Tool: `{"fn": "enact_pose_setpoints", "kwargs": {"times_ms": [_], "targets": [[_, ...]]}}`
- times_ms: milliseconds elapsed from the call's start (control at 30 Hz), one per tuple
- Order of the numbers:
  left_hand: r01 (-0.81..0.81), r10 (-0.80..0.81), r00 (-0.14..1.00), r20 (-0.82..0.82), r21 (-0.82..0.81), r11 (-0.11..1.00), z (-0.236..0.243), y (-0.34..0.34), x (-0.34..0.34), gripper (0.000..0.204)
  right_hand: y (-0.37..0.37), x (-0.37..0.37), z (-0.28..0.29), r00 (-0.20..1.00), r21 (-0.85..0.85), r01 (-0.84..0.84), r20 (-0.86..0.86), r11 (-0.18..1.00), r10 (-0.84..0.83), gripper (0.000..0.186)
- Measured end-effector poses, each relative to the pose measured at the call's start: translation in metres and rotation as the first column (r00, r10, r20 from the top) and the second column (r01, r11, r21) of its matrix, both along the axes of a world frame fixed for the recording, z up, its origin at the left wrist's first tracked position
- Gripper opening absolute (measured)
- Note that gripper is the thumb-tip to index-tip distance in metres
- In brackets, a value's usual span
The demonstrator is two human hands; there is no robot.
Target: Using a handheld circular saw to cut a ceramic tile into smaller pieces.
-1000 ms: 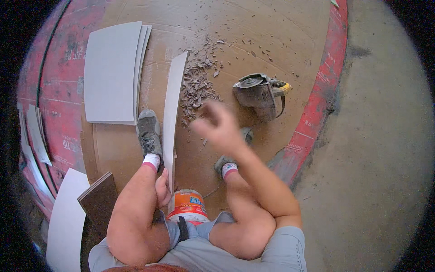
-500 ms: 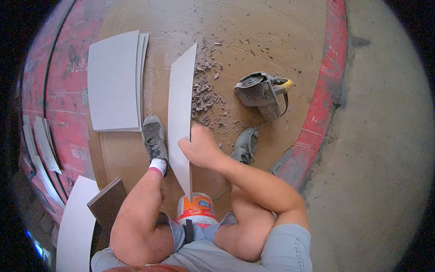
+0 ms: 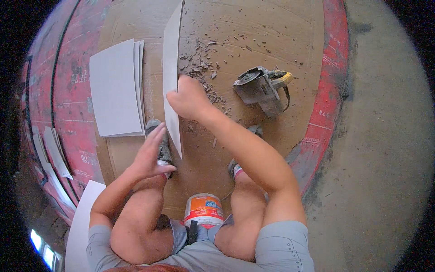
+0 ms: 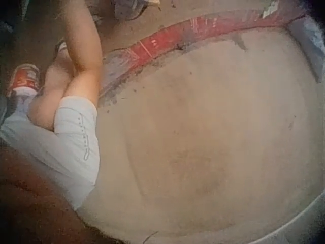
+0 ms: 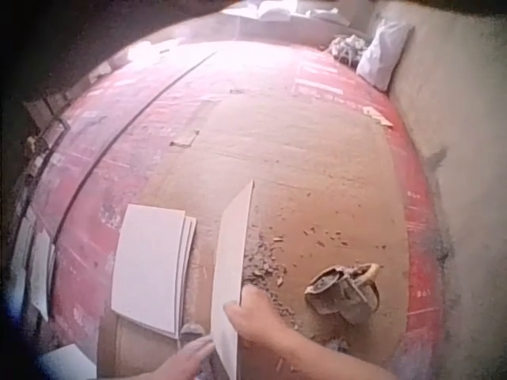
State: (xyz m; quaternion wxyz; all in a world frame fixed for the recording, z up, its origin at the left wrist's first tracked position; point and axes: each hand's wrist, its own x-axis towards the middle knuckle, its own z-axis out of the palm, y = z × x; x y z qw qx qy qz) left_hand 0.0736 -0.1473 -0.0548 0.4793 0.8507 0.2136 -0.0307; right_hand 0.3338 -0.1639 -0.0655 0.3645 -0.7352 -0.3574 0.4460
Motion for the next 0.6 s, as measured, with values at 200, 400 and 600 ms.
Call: {"fn": "enact_pose_setpoints", "kwargs": {"times_ms": [200,400,600], "targets": [[-0.084,0.075,0.994,0.082,0.123,0.989,-0.049,-0.023,0.01,0.109,0.017,-0.016,-0.03,0.992,-0.119,-0.103,0.057,0.988,0.11,0.033],[-0.142,0.119,0.979,0.164,0.131,0.981,-0.08,0.026,-0.052,0.101,0.026,-0.021,-0.017,1.0,0.084,-0.005,-0.007,0.996,0.006,0.05],[-0.142,0.126,0.968,0.216,0.063,0.988,-0.099,0.071,-0.127,0.099,-0.051,0.117,-0.123,0.624,0.046,0.641,0.55,0.766,-0.555,0.053]]}}
